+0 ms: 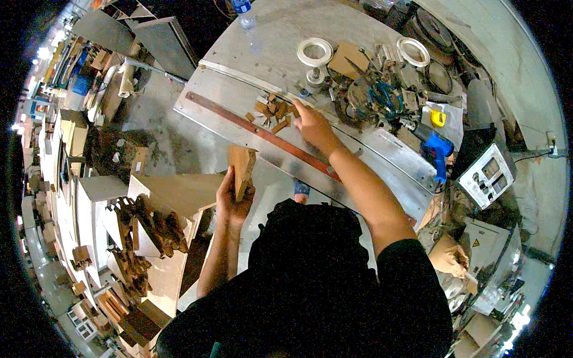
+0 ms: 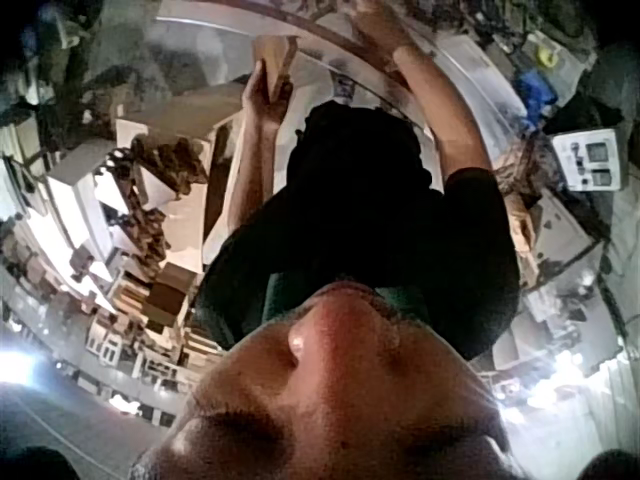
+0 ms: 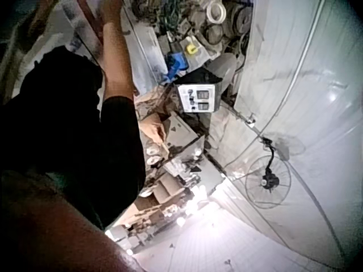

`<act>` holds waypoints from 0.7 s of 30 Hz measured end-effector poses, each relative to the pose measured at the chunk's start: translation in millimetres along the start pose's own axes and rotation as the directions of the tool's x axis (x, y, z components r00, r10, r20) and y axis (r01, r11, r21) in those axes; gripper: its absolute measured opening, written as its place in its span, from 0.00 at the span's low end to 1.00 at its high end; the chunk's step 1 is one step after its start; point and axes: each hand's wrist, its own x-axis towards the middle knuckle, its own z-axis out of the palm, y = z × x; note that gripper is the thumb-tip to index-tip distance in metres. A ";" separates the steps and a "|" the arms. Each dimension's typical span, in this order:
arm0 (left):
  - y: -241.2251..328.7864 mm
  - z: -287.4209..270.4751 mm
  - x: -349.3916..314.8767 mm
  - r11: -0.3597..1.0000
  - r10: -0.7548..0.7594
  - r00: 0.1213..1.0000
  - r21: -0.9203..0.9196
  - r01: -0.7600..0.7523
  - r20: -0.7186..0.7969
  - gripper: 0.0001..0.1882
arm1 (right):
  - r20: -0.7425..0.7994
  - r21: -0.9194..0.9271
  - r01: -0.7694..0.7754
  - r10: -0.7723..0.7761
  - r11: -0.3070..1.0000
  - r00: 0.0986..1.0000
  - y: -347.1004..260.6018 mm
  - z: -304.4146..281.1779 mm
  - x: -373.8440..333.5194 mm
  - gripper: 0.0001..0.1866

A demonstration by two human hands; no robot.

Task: The person applies adhesive strips to the edges of triangular wood pieces, using a heat gun to bond the material and then pressing it by hand.

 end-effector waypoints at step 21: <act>-7.9 47.6 32.0 0.992 -0.094 0.995 0.082 0.095 -0.015 0.18 | -0.251 -0.057 -0.085 0.068 0.995 0.966 32.1 -37.7 -136.9 0.10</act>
